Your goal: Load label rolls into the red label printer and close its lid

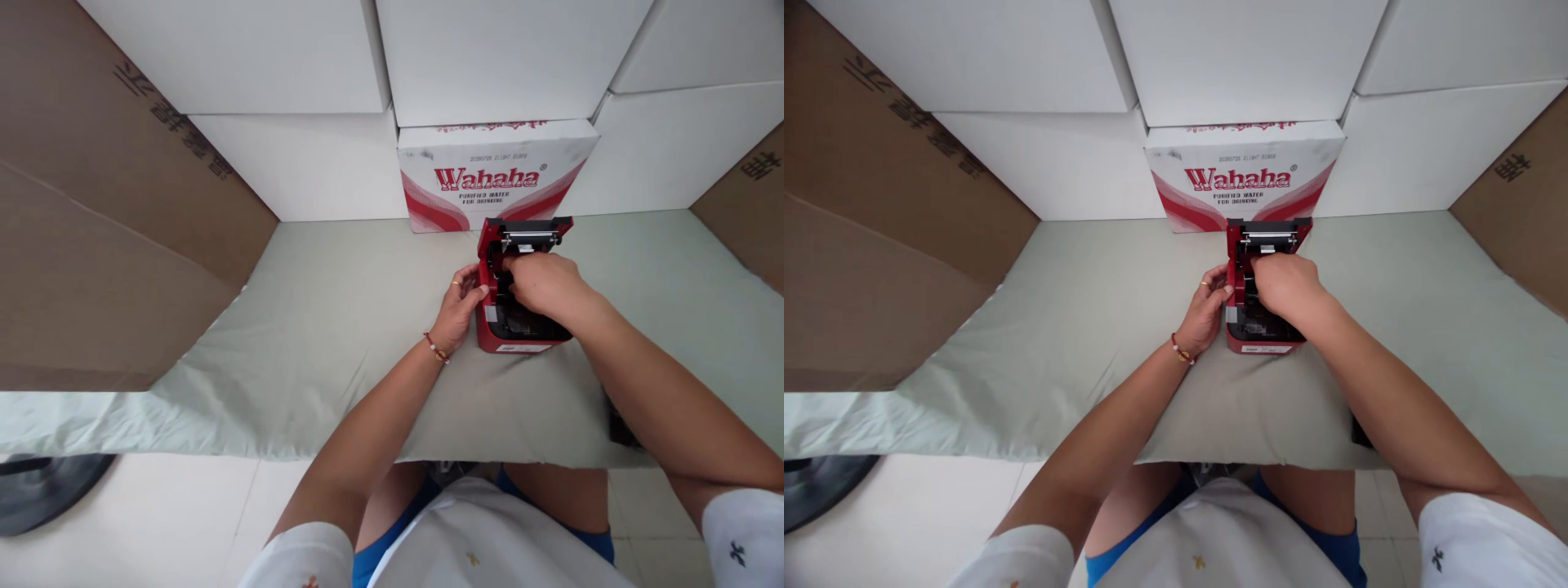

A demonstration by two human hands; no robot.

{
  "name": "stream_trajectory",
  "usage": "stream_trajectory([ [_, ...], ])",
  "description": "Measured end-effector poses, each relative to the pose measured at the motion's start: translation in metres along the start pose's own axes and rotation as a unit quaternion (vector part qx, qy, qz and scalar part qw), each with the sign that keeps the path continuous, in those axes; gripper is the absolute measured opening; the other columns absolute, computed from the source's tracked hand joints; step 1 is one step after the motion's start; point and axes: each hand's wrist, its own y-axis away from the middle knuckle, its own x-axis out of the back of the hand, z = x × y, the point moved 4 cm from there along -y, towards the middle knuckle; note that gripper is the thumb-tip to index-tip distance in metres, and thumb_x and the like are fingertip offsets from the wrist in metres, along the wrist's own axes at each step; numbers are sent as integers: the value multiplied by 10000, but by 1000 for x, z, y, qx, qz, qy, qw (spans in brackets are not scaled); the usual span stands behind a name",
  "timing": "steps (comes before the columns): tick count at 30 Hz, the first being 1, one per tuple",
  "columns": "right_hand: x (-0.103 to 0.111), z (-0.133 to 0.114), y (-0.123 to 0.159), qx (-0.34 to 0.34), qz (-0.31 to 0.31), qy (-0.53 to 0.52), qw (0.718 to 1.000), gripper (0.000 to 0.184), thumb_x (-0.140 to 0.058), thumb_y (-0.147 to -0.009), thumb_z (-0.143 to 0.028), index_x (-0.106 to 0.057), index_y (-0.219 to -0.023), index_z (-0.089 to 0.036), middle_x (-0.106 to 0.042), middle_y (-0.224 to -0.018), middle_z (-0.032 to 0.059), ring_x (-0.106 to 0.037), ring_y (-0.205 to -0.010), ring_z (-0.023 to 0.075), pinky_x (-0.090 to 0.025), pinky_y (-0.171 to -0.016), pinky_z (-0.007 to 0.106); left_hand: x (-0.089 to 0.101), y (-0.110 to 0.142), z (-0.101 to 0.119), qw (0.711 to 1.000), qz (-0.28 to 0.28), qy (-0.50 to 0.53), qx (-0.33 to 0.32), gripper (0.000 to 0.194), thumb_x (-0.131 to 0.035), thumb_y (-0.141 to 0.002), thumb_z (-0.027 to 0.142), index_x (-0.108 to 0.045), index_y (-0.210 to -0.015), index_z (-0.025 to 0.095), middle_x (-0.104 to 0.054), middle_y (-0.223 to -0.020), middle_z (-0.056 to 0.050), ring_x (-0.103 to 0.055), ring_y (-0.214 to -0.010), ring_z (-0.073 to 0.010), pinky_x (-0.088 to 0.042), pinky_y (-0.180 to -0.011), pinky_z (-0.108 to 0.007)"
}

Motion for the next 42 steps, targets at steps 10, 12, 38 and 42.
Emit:
stream_trajectory([
  [10, 1, 25, 47, 96, 92, -251, 959, 341, -588, -1032, -392, -729, -1312, -257, -833, -1051, 56, -759, -887, 251, -571, -801, 385, -3, 9, 7, 996, 26, -76, -25, 571, -790, -890, 583, -552, -1290, 252, -614, -1494, -126, -561, -1461, -288, -388, -1281, -500],
  [12, -2, 32, 78, 156, 173, -303, 924, 265, -587, -1050, -390, -772, -1186, -259, -826, -1102, 60, -751, -931, 242, -591, -851, 396, -3, 12, 10, 991, 54, -118, -35, 553, -767, -906, 591, -550, -1279, 245, -613, -1458, -133, -579, -1425, -281, -418, -1258, -486],
  [38, 7, 85, 48, 48, 383, -394, 834, 509, -445, -1110, -540, -570, -1562, -343, -560, -1651, 77, -568, -1479, 291, -492, -1210, 522, -63, 88, 53, 686, -75, -518, -504, 382, -680, -892, 165, -682, -1259, 272, -773, -961, -25, -700, -982, -227, -432, -1039, -431],
  [42, 4, 80, 11, 54, 314, -419, 850, 587, -421, -1104, -562, -486, -1625, -300, -608, -1611, 83, -587, -1464, 267, -472, -1233, 507, -61, 87, 48, 699, -90, -521, -481, 422, -685, -903, 187, -658, -1301, 323, -771, -1003, -19, -707, -1016, -233, -417, -1058, -444],
])
